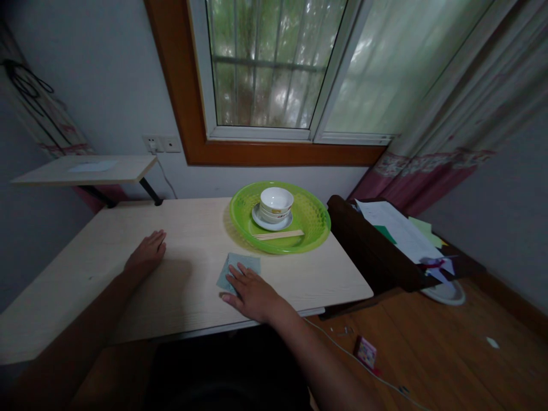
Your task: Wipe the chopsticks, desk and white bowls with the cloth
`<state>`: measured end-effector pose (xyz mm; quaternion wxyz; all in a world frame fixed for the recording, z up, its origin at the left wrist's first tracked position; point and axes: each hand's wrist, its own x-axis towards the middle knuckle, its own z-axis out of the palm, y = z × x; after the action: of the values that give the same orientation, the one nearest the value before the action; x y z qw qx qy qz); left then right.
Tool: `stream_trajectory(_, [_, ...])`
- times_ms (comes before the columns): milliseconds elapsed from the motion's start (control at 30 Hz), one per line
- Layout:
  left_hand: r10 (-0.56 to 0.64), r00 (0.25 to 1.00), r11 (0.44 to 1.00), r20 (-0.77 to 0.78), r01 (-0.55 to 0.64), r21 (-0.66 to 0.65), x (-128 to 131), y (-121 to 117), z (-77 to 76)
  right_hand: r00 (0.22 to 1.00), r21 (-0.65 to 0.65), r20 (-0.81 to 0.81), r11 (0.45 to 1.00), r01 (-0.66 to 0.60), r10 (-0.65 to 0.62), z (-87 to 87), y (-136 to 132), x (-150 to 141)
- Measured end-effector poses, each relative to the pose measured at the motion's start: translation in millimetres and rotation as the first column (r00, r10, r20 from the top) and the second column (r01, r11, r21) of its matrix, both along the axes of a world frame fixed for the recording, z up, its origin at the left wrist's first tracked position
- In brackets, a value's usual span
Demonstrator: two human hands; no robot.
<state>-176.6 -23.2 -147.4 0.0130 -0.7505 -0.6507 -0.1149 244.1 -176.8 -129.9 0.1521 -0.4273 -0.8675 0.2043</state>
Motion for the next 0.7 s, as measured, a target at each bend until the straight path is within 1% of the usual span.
stream_trajectory(100, [0.004,1.0,1.0,0.001,-0.004,-0.008,0.7,-0.4,0.6,0.997,-0.026,0.005,0.996,-0.082,0.082,1.0,20.0,-22.4])
stream_trajectory(233, [0.004,1.0,1.0,0.008,-0.004,-0.019,0.7,-0.4,1.2,0.991,-0.064,-0.013,0.989,-0.134,0.134,2.5,62.5,-47.1])
stream_trajectory(267, [0.003,1.0,1.0,0.013,-0.003,-0.018,0.4,-0.2,1.3,0.99,-0.068,-0.045,0.989,-0.134,0.131,3.2,73.1,-50.4])
stream_trajectory(333, [0.006,1.0,1.0,0.029,-0.005,-0.023,-0.5,0.4,1.6,0.98,-0.075,-0.161,0.989,-0.127,0.114,5.1,90.4,-52.3])
stream_trajectory(433, [-0.013,0.997,1.0,0.08,0.014,-0.013,2.3,0.0,2.1,0.915,-0.059,-0.399,0.995,-0.082,0.052,7.5,102.7,-44.1])
stream_trajectory(467, [-0.049,0.993,0.999,0.104,0.048,0.011,6.1,-1.2,2.4,0.882,-0.056,-0.47,0.997,-0.049,0.017,7.8,103.1,-39.4])
stream_trajectory(500, [-0.109,0.986,0.994,0.128,0.104,0.042,12.2,-3.6,2.7,0.849,-0.059,-0.528,0.998,-0.012,-0.022,7.6,102.0,-34.4])
stream_trajectory(533, [-0.192,0.97,0.98,0.147,0.183,0.076,20.9,-7.1,3.1,0.818,-0.067,-0.572,0.997,0.027,-0.061,7.0,99.8,-29.5])
stream_trajectory(567, [-0.3,0.941,0.953,0.159,0.287,0.098,32.3,-11.9,3.4,0.792,-0.075,-0.604,0.995,0.06,-0.093,6.1,96.8,-24.9])
stream_trajectory(600, [-0.412,0.896,0.911,0.167,0.4,0.1,46.2,-17.9,3.7,0.77,-0.076,-0.628,0.993,0.089,-0.117,4.9,93.3,-21.0])
stream_trajectory(633, [-0.52,0.838,0.854,0.168,0.513,0.081,62.2,-25.1,3.7,0.749,-0.067,-0.649,0.991,0.118,-0.133,3.8,89.6,-17.8])
stream_trajectory(700, [-0.674,0.721,0.734,0.161,0.677,0.046,97.2,-40.6,2.8,0.71,-0.021,-0.691,0.985,0.174,-0.14,1.5,83.1,-13.4])
